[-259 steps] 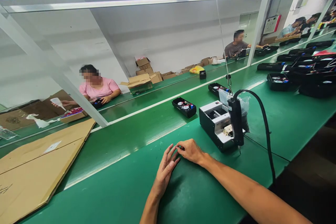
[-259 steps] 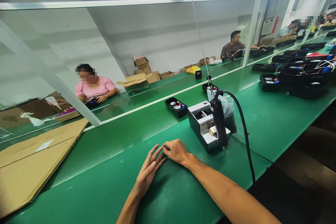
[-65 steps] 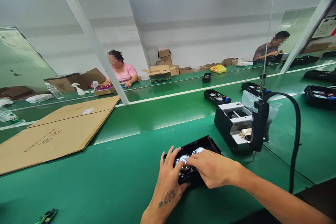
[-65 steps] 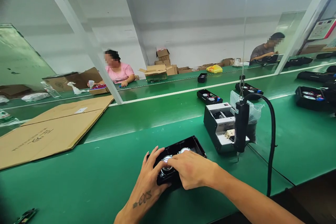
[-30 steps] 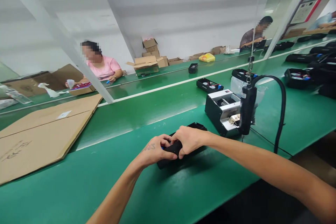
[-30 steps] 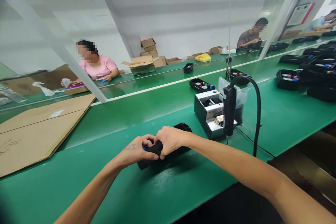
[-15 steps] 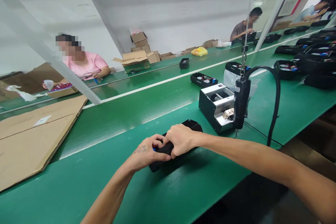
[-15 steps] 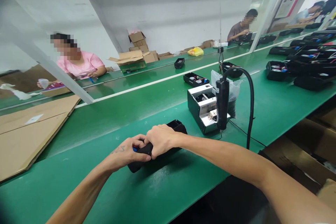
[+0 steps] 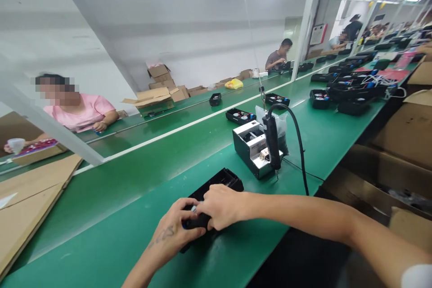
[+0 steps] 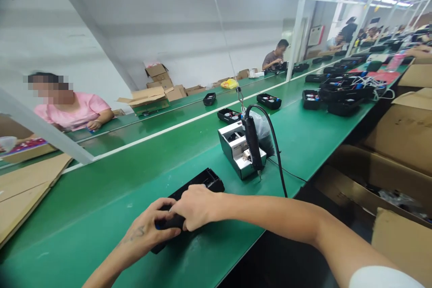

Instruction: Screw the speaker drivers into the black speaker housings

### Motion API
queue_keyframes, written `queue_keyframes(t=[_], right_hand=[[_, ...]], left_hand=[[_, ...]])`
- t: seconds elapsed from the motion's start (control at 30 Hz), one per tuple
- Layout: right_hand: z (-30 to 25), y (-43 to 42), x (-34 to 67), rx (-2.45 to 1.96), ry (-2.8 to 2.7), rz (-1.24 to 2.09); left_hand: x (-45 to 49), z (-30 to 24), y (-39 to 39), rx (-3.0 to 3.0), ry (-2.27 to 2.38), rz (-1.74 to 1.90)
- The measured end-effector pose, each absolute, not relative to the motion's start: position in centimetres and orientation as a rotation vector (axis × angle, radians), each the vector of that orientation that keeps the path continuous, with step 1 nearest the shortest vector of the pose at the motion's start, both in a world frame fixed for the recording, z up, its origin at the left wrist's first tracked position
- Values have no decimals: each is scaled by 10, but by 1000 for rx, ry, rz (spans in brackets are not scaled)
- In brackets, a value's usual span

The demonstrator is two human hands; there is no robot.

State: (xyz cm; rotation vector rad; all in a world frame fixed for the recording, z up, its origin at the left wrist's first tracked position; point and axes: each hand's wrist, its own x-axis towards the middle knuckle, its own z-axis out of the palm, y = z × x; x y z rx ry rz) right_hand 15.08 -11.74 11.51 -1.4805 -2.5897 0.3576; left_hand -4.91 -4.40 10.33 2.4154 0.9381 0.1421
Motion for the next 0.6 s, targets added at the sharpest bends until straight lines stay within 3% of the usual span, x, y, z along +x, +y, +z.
queue_keyframes(t=[0.1, 0.27, 0.33, 0.5, 0.6], right_hand=[[117, -149, 171, -1321, -2293, 243], [114, -201, 247, -1428, -970, -280], [107, -207, 280, -1497, -788, -358], [94, -195, 330, -1610, -942, 197], [90, -188, 331, -1514, -930, 286]], left_hand=[[-56, 83, -58, 2714, 871, 234], [-69, 48, -81, 3304, 630, 777], [-71, 43, -86, 3387, 580, 858], [-71, 46, -85, 3439, 514, 889], [-71, 45, -81, 3441, 487, 922]])
